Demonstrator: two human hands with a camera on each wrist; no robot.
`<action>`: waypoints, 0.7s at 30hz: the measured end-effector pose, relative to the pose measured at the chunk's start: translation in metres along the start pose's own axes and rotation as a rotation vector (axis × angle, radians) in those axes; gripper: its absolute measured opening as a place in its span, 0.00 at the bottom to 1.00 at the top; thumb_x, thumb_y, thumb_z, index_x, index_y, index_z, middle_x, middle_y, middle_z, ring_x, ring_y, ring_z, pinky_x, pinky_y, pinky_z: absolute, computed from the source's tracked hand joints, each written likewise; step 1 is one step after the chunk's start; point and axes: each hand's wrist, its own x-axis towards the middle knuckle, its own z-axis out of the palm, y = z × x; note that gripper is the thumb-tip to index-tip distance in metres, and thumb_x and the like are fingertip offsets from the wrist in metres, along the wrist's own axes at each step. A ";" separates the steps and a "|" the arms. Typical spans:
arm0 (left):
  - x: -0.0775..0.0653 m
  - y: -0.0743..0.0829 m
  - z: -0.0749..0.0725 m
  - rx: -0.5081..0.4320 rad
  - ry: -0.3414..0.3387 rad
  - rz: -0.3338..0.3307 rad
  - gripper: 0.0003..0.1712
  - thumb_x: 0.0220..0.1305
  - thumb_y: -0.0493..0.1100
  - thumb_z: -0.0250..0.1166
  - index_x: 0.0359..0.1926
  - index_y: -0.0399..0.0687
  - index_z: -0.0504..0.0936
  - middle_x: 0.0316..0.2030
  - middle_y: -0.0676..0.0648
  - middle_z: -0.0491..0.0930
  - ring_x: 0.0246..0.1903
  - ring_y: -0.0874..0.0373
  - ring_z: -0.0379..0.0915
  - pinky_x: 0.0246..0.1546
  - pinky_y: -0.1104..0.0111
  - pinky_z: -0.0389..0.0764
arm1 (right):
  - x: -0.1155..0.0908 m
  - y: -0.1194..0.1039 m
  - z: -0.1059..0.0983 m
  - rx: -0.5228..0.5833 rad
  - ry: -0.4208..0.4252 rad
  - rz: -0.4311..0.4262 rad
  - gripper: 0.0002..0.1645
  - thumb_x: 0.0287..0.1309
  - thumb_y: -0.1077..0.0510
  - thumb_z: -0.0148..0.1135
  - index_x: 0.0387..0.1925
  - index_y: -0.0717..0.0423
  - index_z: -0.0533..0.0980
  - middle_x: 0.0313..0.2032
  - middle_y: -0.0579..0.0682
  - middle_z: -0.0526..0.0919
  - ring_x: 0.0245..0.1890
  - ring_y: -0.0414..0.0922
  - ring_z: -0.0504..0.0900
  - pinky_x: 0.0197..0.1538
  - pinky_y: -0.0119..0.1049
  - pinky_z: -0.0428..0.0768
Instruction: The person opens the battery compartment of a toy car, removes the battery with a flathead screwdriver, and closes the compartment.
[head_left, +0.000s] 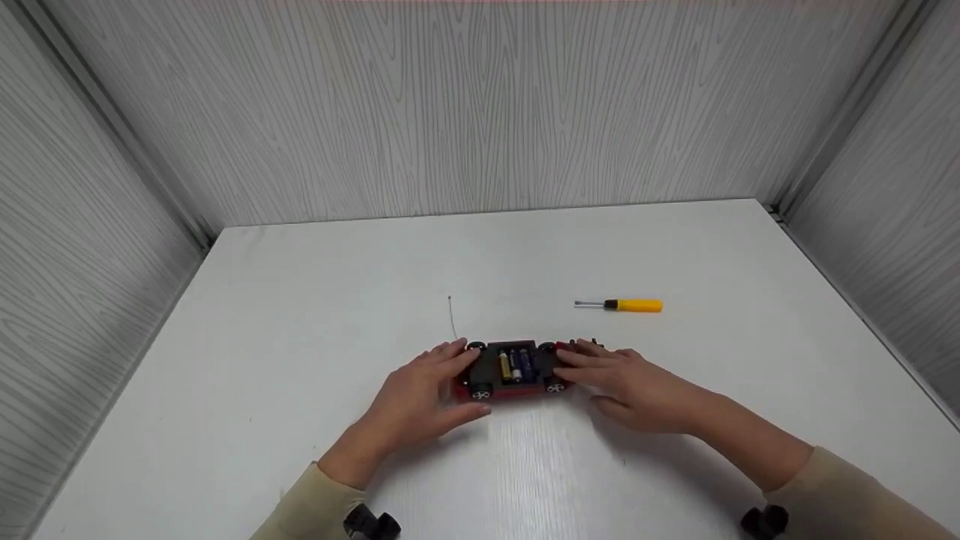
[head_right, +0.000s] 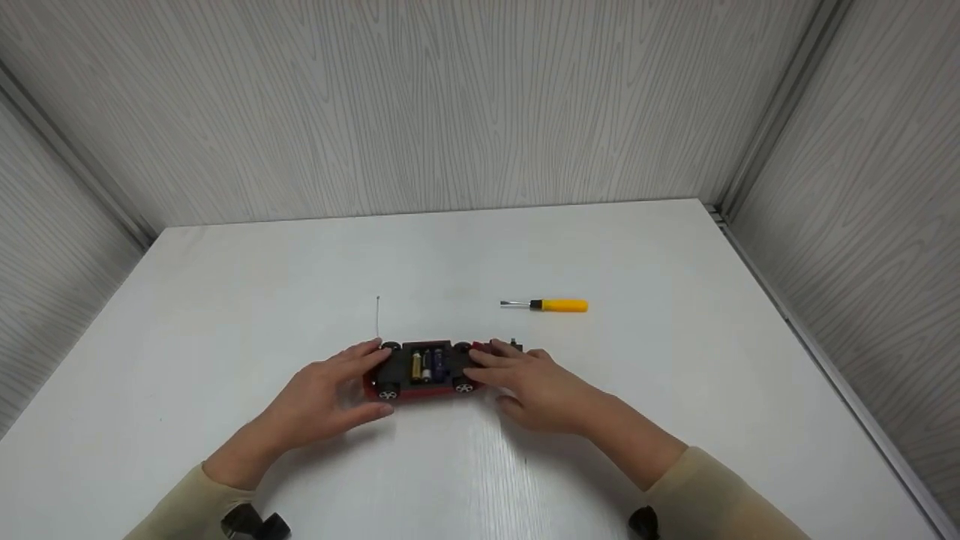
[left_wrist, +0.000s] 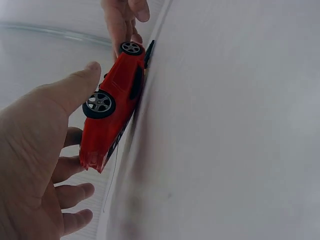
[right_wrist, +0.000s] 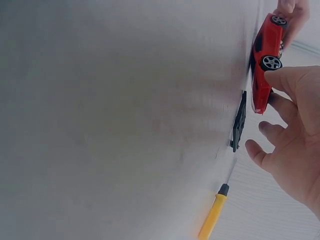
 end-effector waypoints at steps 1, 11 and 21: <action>0.000 0.000 0.001 -0.008 0.014 0.004 0.49 0.63 0.73 0.70 0.77 0.54 0.73 0.78 0.48 0.67 0.76 0.44 0.63 0.71 0.43 0.69 | 0.000 0.000 0.000 0.003 0.000 0.001 0.34 0.74 0.64 0.56 0.79 0.46 0.69 0.81 0.46 0.61 0.82 0.57 0.54 0.73 0.67 0.63; 0.008 -0.005 0.006 -0.169 0.050 0.009 0.50 0.63 0.62 0.77 0.79 0.49 0.70 0.74 0.47 0.73 0.72 0.50 0.69 0.72 0.52 0.70 | -0.001 -0.002 -0.002 0.022 0.022 -0.018 0.33 0.73 0.64 0.58 0.77 0.48 0.71 0.80 0.47 0.63 0.81 0.57 0.56 0.74 0.65 0.64; 0.009 -0.005 0.010 -0.220 0.048 -0.008 0.50 0.62 0.60 0.78 0.79 0.47 0.70 0.68 0.44 0.79 0.66 0.50 0.76 0.67 0.52 0.75 | 0.002 -0.004 -0.011 0.096 0.082 -0.014 0.32 0.70 0.65 0.61 0.74 0.49 0.75 0.76 0.45 0.70 0.78 0.51 0.65 0.74 0.59 0.68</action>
